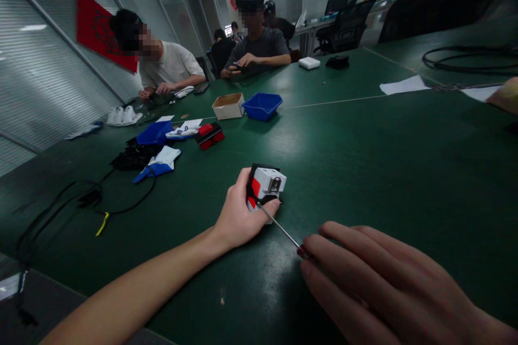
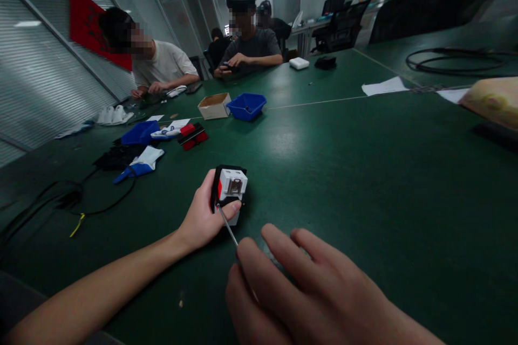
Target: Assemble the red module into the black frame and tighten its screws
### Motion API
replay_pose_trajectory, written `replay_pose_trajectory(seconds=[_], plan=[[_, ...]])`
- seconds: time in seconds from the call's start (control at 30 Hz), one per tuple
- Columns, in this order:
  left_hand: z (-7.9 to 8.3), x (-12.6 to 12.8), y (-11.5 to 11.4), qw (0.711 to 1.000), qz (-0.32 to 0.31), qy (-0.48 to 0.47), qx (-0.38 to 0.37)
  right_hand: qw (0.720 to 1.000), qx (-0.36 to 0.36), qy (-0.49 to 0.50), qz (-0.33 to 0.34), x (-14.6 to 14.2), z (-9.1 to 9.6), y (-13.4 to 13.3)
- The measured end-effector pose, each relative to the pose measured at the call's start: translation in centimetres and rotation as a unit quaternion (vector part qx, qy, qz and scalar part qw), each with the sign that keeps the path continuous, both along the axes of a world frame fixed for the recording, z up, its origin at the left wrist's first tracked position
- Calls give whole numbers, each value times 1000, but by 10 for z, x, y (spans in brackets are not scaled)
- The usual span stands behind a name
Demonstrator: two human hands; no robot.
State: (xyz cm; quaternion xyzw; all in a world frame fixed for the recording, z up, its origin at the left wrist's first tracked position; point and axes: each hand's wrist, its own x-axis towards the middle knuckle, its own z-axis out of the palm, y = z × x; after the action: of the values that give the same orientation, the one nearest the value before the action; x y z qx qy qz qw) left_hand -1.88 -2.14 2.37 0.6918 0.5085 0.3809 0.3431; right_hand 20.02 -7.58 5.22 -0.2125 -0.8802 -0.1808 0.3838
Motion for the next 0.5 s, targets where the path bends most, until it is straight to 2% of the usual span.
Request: replay_pose_trajectory(seconds=[0.33,0.5], plan=[[-1,0,1,1000,-5,3,10,1000,-17,4,-9,4,-4,-1],[-1,-2,0,1000,-4,7,6,999,-38,17,17,10,-1,0]])
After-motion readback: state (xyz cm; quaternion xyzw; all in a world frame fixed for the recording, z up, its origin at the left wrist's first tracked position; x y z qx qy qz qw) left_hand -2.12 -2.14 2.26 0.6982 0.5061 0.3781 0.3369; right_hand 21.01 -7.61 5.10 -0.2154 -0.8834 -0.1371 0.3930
